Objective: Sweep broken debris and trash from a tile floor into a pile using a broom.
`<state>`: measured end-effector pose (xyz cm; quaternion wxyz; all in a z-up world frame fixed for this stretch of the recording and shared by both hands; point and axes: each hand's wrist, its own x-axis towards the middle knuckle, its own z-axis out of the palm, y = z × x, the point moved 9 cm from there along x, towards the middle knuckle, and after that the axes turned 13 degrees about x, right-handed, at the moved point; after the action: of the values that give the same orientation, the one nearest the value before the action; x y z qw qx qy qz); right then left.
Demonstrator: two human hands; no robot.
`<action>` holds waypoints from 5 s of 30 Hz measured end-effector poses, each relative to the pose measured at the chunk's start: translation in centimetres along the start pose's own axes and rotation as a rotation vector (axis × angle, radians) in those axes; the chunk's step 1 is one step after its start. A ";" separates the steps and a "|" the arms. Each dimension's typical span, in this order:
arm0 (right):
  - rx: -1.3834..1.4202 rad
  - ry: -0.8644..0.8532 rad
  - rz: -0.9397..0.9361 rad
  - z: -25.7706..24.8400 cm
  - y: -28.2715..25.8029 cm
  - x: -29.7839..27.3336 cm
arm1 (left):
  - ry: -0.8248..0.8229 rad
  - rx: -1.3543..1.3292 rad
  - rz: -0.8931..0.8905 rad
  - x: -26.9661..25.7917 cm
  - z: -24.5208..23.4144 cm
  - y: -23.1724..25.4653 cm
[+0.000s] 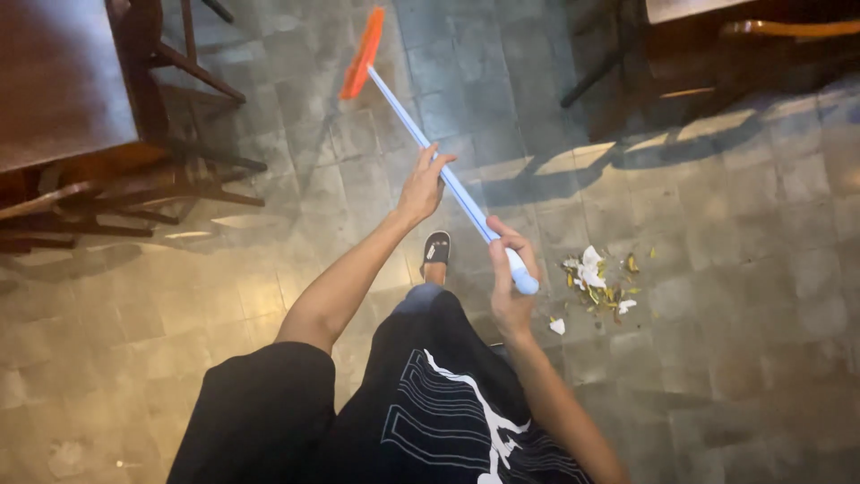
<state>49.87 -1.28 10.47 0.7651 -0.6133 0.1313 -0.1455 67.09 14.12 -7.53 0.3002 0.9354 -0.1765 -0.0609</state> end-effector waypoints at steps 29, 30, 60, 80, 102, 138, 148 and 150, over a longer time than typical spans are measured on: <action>0.185 -0.075 0.057 10.6 -3.7 18.8 | 0.076 -0.051 0.147 15.3 -10.4 -3.6; 0.255 -0.036 0.052 12.4 -3.1 20.3 | 0.062 -0.091 0.085 17.2 -12.0 -5.3; -0.281 0.250 -0.011 8.0 -13.0 15.8 | -0.294 -0.192 0.494 19.0 -2.1 4.7; -0.266 0.392 -0.061 -20.9 -13.9 -3.9 | -0.493 -0.280 0.640 -2.6 26.6 29.6; -0.030 0.155 0.047 -23.7 -7.1 -3.8 | -0.458 -0.186 0.431 -4.6 29.1 17.7; 0.271 0.571 0.006 -17.4 -0.3 -28.3 | -0.291 -0.035 0.400 -29.2 18.9 9.8; 0.103 0.520 -0.062 -18.8 -3.3 -36.2 | -0.407 -0.088 0.418 -36.1 20.7 13.5; 0.117 0.485 -0.141 -20.1 -5.8 -37.1 | -0.386 -0.234 0.502 -37.4 22.5 16.7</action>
<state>7.62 -6.35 12.68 0.7334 -0.5226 0.2592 -0.3489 22.41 3.07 -15.78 0.3722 0.7930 -0.4470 -0.1811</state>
